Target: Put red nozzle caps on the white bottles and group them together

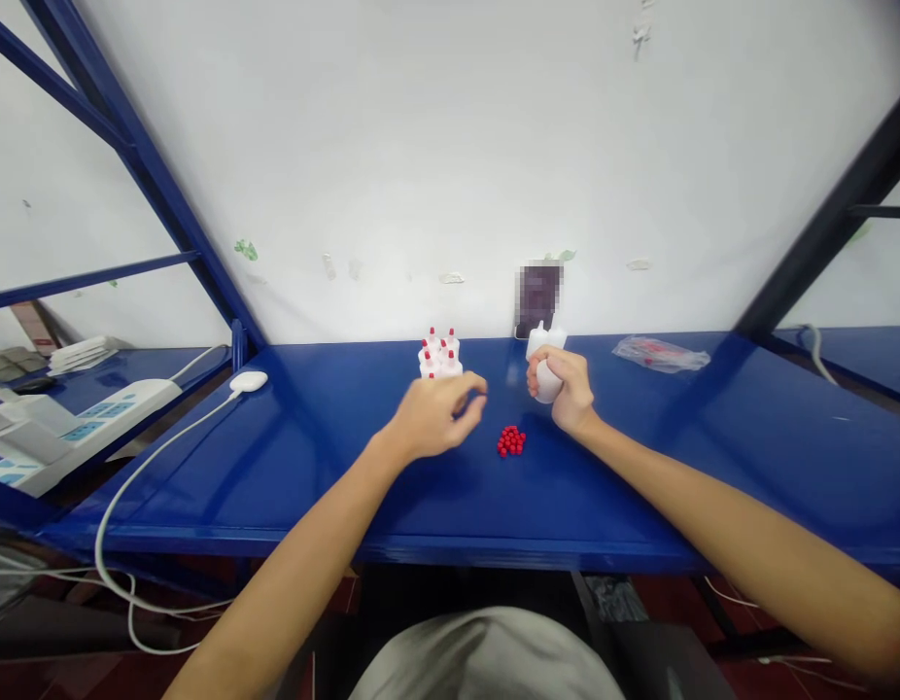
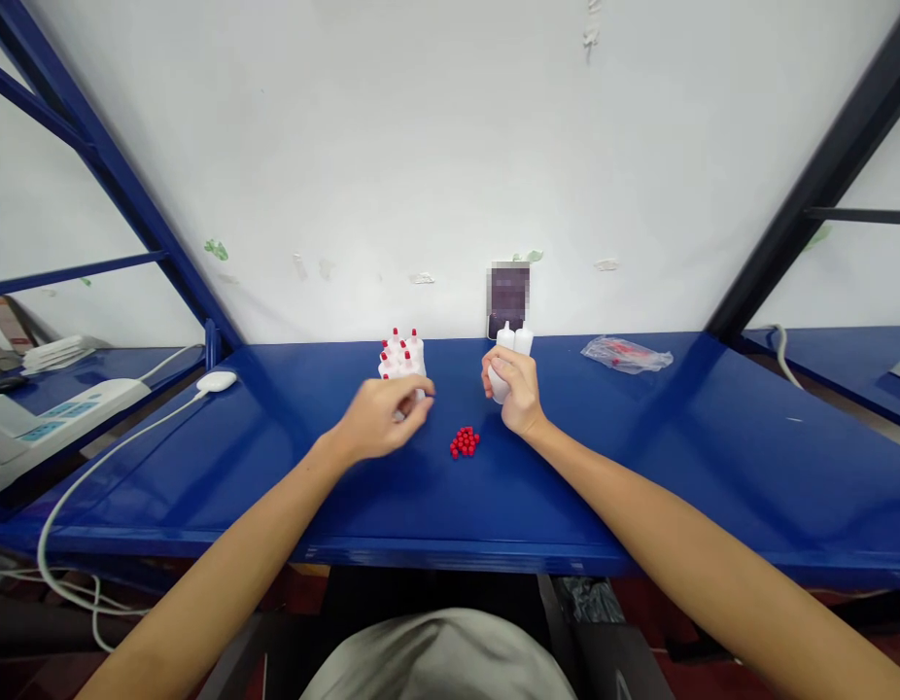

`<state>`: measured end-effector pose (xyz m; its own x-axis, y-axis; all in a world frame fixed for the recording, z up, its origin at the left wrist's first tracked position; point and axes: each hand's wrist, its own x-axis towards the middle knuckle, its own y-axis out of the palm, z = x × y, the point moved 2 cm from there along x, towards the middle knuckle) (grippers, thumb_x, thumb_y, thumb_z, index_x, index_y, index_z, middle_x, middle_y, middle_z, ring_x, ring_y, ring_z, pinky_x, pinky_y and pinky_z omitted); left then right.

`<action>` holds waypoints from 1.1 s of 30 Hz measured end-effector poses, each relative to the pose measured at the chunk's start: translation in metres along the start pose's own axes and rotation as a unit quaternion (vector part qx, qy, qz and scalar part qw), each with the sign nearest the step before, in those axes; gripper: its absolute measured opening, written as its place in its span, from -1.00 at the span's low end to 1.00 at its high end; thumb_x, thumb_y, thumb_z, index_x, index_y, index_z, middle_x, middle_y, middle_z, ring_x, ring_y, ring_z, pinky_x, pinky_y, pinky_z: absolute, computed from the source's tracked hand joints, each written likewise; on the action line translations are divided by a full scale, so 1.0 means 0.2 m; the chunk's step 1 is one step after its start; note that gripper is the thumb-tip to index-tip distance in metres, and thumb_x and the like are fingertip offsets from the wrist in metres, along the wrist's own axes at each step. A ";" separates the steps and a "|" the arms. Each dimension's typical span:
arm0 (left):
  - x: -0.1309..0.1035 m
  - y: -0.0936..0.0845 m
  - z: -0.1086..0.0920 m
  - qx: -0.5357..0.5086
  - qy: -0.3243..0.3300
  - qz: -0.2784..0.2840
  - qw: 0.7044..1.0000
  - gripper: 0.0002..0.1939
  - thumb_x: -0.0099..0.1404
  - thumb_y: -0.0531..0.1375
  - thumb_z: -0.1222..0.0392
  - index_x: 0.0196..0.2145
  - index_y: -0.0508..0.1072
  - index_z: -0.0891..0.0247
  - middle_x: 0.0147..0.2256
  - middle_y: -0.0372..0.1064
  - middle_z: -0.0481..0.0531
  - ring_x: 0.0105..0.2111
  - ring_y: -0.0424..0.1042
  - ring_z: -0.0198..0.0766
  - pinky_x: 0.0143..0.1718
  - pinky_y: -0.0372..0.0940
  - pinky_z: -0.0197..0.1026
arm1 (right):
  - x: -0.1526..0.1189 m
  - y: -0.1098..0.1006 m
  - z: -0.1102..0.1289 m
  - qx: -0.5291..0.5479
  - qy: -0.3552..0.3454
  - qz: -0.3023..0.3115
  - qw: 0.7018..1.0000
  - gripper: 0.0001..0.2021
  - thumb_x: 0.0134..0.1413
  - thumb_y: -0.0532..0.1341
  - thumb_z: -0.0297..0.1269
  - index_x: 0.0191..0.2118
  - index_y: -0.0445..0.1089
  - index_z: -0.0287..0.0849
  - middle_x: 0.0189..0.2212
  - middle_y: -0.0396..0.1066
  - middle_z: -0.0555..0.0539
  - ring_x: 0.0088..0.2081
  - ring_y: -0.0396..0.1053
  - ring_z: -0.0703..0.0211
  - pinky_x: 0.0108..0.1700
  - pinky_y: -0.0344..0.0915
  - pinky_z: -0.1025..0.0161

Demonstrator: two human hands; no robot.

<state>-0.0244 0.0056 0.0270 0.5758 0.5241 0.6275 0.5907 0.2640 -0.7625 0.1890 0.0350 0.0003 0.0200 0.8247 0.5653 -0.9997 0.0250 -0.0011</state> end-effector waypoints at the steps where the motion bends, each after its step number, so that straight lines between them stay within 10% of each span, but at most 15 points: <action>1: 0.01 0.05 -0.04 -0.022 0.019 0.064 0.998 -0.79 0.39 0.03 0.21 -0.12 0.42 0.24 -0.42 0.40 -0.04 -0.43 0.38 -0.33 -0.37 0.22 -0.30 | 0.00 0.00 -0.01 0.006 -0.001 -0.008 1.000 -0.72 0.05 0.04 -0.03 -0.48 0.27 -0.12 -0.65 0.22 -0.01 -0.63 0.17 0.20 -0.59 0.09 0.24; 5: 0.01 0.19 -0.08 -0.030 0.032 0.199 0.979 -0.61 0.41 -0.08 0.36 0.10 0.36 0.21 -0.18 0.36 0.08 -0.28 0.41 -0.26 -0.26 0.29 -0.24 | 0.00 -0.01 -0.02 0.027 -0.034 -0.015 0.999 -0.76 0.02 0.08 -0.08 -0.47 0.28 -0.13 -0.64 0.23 0.00 -0.63 0.18 0.21 -0.58 0.09 0.25; 10: 0.00 0.21 -0.04 -0.054 0.033 0.233 0.970 -0.60 0.45 -0.09 0.31 0.11 0.39 0.15 -0.15 0.27 0.08 -0.24 0.38 -0.26 -0.16 0.31 -0.22 | 0.02 0.01 -0.03 -0.046 -0.015 0.002 0.999 -0.74 0.11 0.04 -0.12 -0.48 0.28 -0.14 -0.63 0.26 0.03 -0.62 0.21 0.22 -0.53 0.11 0.25; 27: 0.01 0.22 -0.04 -0.071 -0.017 0.185 0.980 -0.91 0.42 0.04 0.22 -0.19 0.30 0.26 -0.29 0.32 0.03 -0.33 0.34 -0.24 -0.29 0.25 -0.20 | 0.05 0.04 -0.08 -0.121 0.071 0.109 0.984 -0.73 0.13 -0.02 -0.16 -0.35 0.35 -0.17 -0.42 0.37 -0.02 -0.42 0.33 0.17 -0.32 0.22 0.23; 33: 0.02 0.16 -0.07 -0.079 -0.051 0.071 0.993 -0.71 0.46 -0.11 0.23 -0.41 0.24 0.24 -0.50 0.20 -0.06 -0.52 0.20 -0.30 -0.42 0.15 -0.20 | 0.03 0.04 -0.03 -0.154 0.065 0.133 0.977 -0.72 0.15 -0.05 -0.18 -0.40 0.32 -0.16 -0.53 0.35 0.00 -0.49 0.31 0.16 -0.34 0.20 0.21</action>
<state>0.0049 0.0048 0.0083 0.6040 0.6283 0.4903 0.5939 0.0555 -0.8026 0.1803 0.0433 -0.0024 -0.2177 0.8893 0.4022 -0.9185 -0.0474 -0.3925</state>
